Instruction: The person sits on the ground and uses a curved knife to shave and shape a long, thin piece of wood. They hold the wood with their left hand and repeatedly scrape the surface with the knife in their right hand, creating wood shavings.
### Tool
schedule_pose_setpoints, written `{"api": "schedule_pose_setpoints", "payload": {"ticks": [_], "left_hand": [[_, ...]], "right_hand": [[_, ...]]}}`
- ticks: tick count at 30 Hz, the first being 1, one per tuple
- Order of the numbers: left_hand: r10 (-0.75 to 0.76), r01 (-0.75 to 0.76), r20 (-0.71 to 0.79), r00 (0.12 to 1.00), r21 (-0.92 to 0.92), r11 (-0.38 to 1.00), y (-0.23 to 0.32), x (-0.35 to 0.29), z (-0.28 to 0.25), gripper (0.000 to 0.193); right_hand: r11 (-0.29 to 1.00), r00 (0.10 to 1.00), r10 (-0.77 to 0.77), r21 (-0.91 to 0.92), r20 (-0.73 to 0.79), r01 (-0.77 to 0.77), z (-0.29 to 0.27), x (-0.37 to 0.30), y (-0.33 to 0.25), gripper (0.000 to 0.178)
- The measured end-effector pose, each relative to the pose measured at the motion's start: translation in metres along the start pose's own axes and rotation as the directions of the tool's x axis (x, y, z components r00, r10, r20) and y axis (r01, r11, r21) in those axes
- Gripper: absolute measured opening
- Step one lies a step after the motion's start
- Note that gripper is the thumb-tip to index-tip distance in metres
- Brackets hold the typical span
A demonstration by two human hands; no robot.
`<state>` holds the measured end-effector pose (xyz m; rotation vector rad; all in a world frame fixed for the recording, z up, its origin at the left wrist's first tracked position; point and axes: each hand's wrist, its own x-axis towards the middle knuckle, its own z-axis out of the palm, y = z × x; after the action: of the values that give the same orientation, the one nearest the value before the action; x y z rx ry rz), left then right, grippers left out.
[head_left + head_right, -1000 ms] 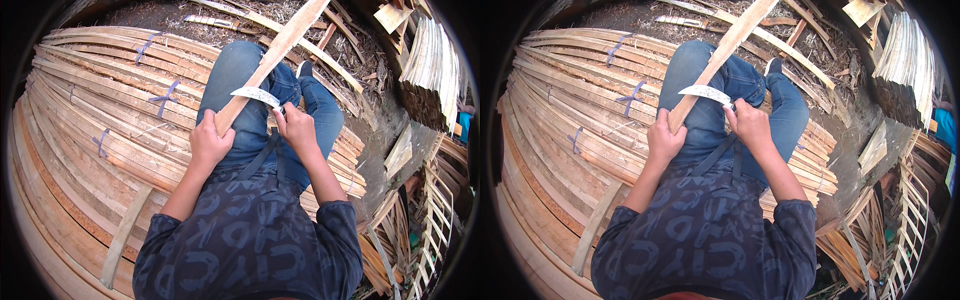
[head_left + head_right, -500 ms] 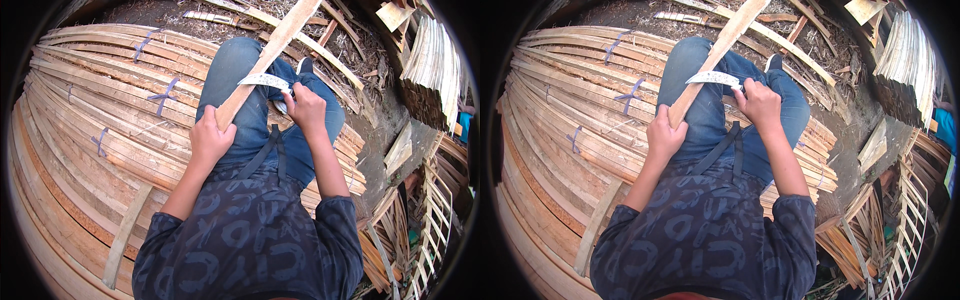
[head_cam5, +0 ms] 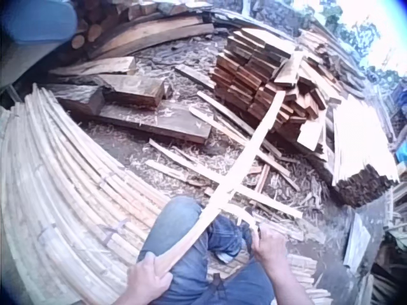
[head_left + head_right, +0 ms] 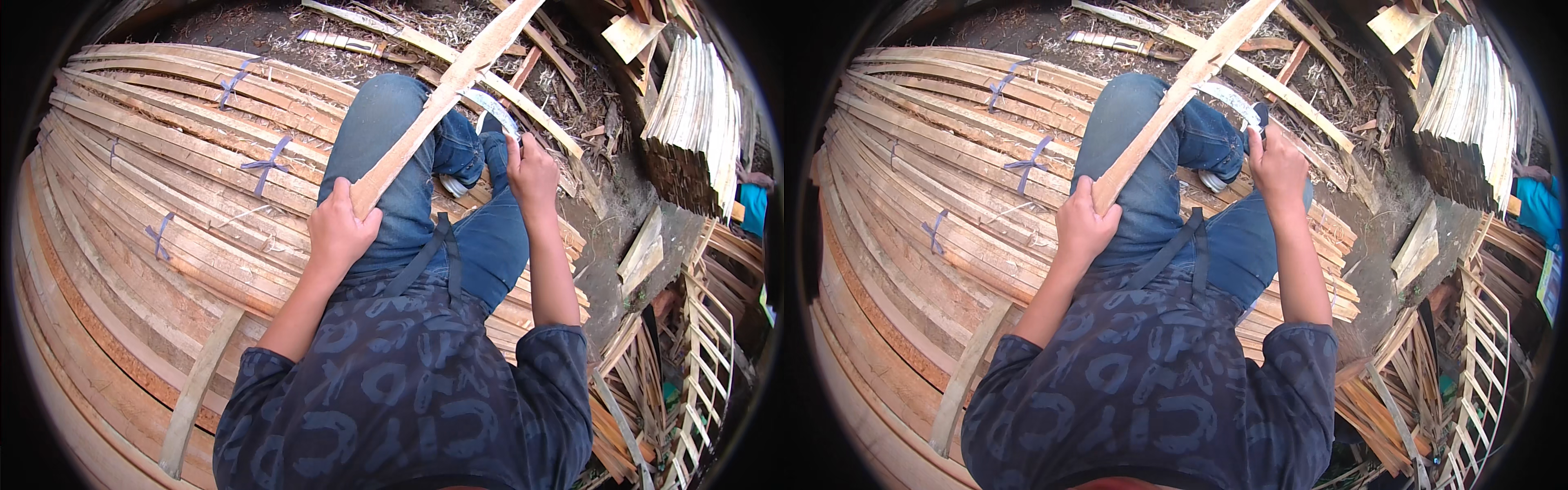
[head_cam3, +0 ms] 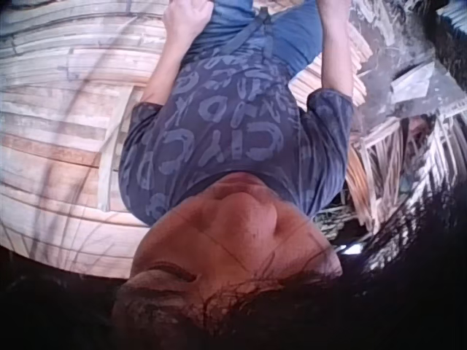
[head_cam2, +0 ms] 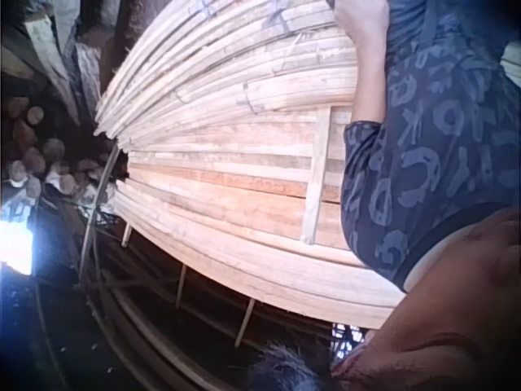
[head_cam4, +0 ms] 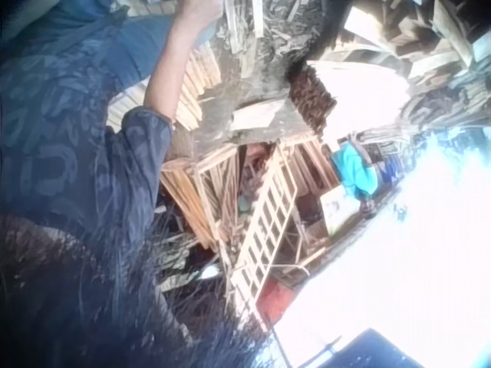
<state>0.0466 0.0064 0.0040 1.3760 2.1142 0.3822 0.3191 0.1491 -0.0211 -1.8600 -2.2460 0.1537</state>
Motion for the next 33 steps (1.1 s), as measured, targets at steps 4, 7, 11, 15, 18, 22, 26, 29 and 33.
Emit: {"api": "schedule_pose_setpoints", "payload": {"ticks": [4,7,11,15,18,22,26,29,33], "left_hand": [[0.014,-0.015,-0.037,0.999,-0.005,1.000,0.001,-0.001,0.003,0.038],[0.027,-0.028,-0.043,0.999,-0.006,1.000,0.001,-0.002,0.002,0.037],[0.040,-0.040,-0.034,0.999,0.001,0.999,0.002,0.000,0.000,0.037],[0.030,-0.030,-0.028,0.999,0.010,1.000,0.001,-0.002,0.001,0.037],[0.040,-0.040,-0.034,0.999,-0.007,0.999,0.003,-0.003,-0.001,0.037],[0.036,-0.036,-0.004,0.999,0.026,0.999,0.009,0.004,-0.001,0.037],[0.036,-0.036,-0.003,0.999,0.040,0.999,0.006,0.002,-0.002,0.038],[0.049,-0.048,-0.008,0.999,0.047,0.998,0.003,-0.001,-0.002,0.038],[0.078,-0.078,-0.038,0.996,0.002,0.997,0.008,0.003,-0.001,0.034]], "right_hand": [[0.983,0.988,-0.141,0.129,0.062,0.133,-0.001,-0.032,-0.024,0.036],[0.950,0.979,-0.176,0.280,0.106,0.140,0.004,-0.054,-0.053,0.035],[0.940,0.977,-0.188,0.307,0.099,0.150,-0.001,-0.052,-0.072,0.038],[0.969,0.982,-0.186,0.175,0.042,0.176,-0.002,-0.028,-0.063,0.040],[0.996,0.994,-0.072,-0.064,-0.088,0.066,-0.005,0.017,-0.015,0.046],[0.990,0.986,-0.121,-0.083,-0.114,0.112,-0.002,0.025,-0.005,0.046],[0.981,0.981,-0.190,0.023,-0.025,0.191,0.005,-0.008,-0.031,0.042],[0.976,0.975,-0.217,0.010,-0.045,0.217,0.006,-0.008,-0.035,0.043],[0.997,0.993,-0.027,-0.081,-0.111,0.018,0.005,0.029,0.007,0.046]]}}
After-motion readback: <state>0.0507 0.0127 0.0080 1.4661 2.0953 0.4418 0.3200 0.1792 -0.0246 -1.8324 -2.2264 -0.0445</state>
